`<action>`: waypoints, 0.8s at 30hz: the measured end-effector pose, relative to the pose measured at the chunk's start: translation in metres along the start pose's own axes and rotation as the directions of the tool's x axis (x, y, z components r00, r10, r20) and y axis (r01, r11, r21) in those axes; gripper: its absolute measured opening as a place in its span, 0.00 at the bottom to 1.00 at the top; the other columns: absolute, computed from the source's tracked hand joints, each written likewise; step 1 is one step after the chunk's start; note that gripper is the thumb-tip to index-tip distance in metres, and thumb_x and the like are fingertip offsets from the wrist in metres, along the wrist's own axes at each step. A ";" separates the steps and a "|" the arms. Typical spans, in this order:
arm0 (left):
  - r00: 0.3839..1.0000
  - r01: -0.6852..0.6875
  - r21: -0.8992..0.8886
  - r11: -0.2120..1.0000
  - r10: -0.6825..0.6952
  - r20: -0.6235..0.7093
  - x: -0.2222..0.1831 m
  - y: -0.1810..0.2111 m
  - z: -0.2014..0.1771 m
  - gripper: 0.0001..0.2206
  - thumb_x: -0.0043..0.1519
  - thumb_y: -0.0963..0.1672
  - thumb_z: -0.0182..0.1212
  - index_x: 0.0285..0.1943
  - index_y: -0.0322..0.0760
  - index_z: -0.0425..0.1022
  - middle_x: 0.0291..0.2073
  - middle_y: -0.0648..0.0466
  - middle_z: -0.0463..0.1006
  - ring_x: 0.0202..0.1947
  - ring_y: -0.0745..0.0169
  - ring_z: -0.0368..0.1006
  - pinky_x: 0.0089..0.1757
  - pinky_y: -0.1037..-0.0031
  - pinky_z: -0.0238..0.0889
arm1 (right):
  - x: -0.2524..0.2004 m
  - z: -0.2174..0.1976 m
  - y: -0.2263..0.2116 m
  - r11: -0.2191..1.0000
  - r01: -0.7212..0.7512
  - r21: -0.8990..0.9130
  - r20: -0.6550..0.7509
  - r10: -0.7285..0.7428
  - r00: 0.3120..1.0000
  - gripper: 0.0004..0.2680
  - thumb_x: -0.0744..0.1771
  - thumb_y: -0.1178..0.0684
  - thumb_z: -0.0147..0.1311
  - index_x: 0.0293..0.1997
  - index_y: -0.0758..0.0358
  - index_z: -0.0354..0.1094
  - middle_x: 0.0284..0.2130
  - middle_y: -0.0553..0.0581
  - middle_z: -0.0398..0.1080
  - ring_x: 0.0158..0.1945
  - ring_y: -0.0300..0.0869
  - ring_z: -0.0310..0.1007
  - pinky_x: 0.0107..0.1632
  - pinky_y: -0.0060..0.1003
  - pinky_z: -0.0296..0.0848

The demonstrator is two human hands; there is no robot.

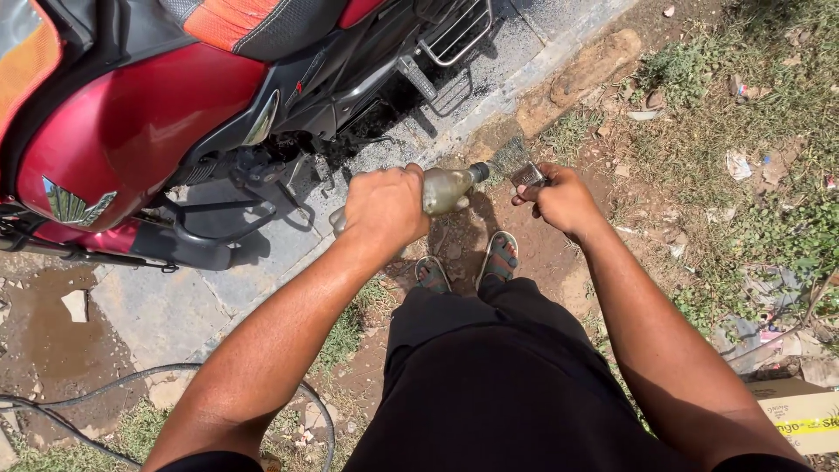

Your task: Cleaning a motorcycle chain and surrounding engine components using a brush and liquid from a plastic bottle.

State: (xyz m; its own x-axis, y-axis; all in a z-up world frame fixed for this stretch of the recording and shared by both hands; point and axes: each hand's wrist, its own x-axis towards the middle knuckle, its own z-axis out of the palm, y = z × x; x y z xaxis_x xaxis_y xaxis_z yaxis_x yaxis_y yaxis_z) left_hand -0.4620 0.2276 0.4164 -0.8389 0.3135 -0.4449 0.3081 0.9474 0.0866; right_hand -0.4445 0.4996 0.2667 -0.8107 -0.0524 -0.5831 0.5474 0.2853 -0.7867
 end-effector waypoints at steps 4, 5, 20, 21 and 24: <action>1.000 -0.004 0.013 1.000 0.005 -0.031 0.001 0.006 -0.004 0.20 0.51 0.45 0.68 0.50 0.33 0.74 0.36 0.44 0.83 0.38 0.48 0.81 0.41 0.59 0.73 | 0.002 -0.003 0.002 1.000 0.014 0.024 0.001 -0.014 1.000 0.09 0.66 0.58 0.58 0.51 0.69 0.72 0.34 0.57 0.80 0.32 0.37 0.75 0.32 0.35 0.70; 1.000 0.006 0.018 1.000 -0.006 -0.001 0.001 0.009 -0.007 0.19 0.52 0.46 0.67 0.51 0.33 0.74 0.36 0.44 0.83 0.39 0.48 0.81 0.41 0.59 0.74 | 0.002 -0.004 0.003 1.000 0.019 0.022 0.004 -0.019 1.000 0.09 0.66 0.58 0.58 0.50 0.69 0.71 0.33 0.57 0.80 0.32 0.37 0.75 0.32 0.35 0.70; 0.998 0.027 -0.062 0.998 -0.023 0.059 0.004 0.032 -0.011 0.24 0.48 0.50 0.72 0.49 0.35 0.77 0.33 0.44 0.83 0.35 0.49 0.81 0.40 0.61 0.75 | -0.044 -0.017 -0.014 0.540 0.215 -0.814 -0.152 -0.555 0.818 0.19 0.65 0.40 0.63 0.60 0.52 0.75 0.54 0.57 0.73 0.56 0.50 0.72 0.57 0.49 0.67; 0.999 0.023 -0.063 0.998 -0.020 0.047 0.003 0.034 -0.011 0.24 0.48 0.50 0.72 0.49 0.35 0.77 0.33 0.44 0.83 0.35 0.49 0.81 0.40 0.61 0.75 | -0.045 -0.016 -0.012 0.535 0.214 -0.817 -0.156 -0.563 0.812 0.19 0.65 0.40 0.63 0.60 0.52 0.75 0.54 0.57 0.73 0.56 0.50 0.72 0.57 0.49 0.67; 0.999 0.015 -0.073 0.997 -0.012 0.038 0.004 0.041 -0.012 0.22 0.50 0.51 0.71 0.49 0.34 0.77 0.34 0.44 0.83 0.36 0.49 0.82 0.40 0.60 0.75 | -0.047 -0.019 -0.010 0.498 0.215 -0.840 -0.155 -0.600 0.785 0.19 0.63 0.40 0.65 0.59 0.50 0.74 0.54 0.56 0.72 0.56 0.49 0.72 0.56 0.49 0.67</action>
State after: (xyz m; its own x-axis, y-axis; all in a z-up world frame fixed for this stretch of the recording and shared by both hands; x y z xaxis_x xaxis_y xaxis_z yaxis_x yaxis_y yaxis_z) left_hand -0.4578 0.2682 0.4286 -0.8250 0.2995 -0.4791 0.2620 0.9541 0.1452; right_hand -0.4152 0.5176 0.3058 -0.9969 -0.0641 0.0462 -0.0762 0.9350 -0.3464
